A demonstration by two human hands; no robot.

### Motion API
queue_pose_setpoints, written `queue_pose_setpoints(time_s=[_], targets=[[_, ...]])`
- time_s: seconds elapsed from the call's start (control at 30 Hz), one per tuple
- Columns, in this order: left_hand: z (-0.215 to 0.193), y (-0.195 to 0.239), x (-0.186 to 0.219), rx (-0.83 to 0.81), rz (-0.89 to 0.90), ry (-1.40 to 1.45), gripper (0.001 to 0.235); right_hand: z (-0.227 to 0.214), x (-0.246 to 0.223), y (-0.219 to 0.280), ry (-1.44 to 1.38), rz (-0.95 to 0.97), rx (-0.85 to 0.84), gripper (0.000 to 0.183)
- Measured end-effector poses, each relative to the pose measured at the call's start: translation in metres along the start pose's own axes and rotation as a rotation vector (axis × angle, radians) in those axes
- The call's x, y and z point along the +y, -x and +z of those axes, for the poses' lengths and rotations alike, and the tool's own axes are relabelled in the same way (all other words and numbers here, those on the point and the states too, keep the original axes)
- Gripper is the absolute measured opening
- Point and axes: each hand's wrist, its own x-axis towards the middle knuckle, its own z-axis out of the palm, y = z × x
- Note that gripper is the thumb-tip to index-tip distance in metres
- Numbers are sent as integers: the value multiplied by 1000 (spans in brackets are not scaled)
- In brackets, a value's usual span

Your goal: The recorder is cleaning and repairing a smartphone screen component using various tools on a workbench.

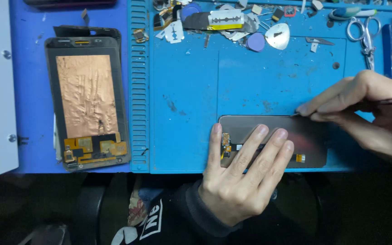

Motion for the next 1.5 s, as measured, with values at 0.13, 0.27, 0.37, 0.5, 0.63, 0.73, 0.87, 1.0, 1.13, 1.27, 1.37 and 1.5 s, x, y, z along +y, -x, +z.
queue_pose_setpoints(time_s=[0.13,0.27,0.37,0.5,0.63,0.73,0.87,1.0,1.13,1.27,1.37,1.5], targets=[[0,-1,0,-13,15,-17,30,1,7,11,-28,40,32,18],[1,0,0,-5,15,-39,32,-3,9,11,-47,55,35,18],[0,0,0,-9,18,-56,31,-1,17,16,-61,48,27,18],[0,-1,0,-1,15,-55,31,1,13,17,-127,79,67,20],[1,0,1,-18,13,-44,32,-3,13,18,-28,62,29,18],[-1,-2,0,4,3,-56,31,-4,30,24,-68,104,33,17],[0,-2,2,-32,15,-47,30,-2,12,18,-60,54,58,19],[1,-2,2,-3,0,-56,30,-8,50,37,-123,103,33,21],[1,-1,2,-37,2,-63,30,-4,17,18,-28,73,38,20],[3,-2,2,4,-13,-61,29,-11,49,32,-68,65,1,17],[2,-1,3,-8,-10,-61,29,-6,45,27,-83,43,-11,15],[2,-2,2,-15,-11,-54,30,-13,61,38,-104,35,-20,21]])
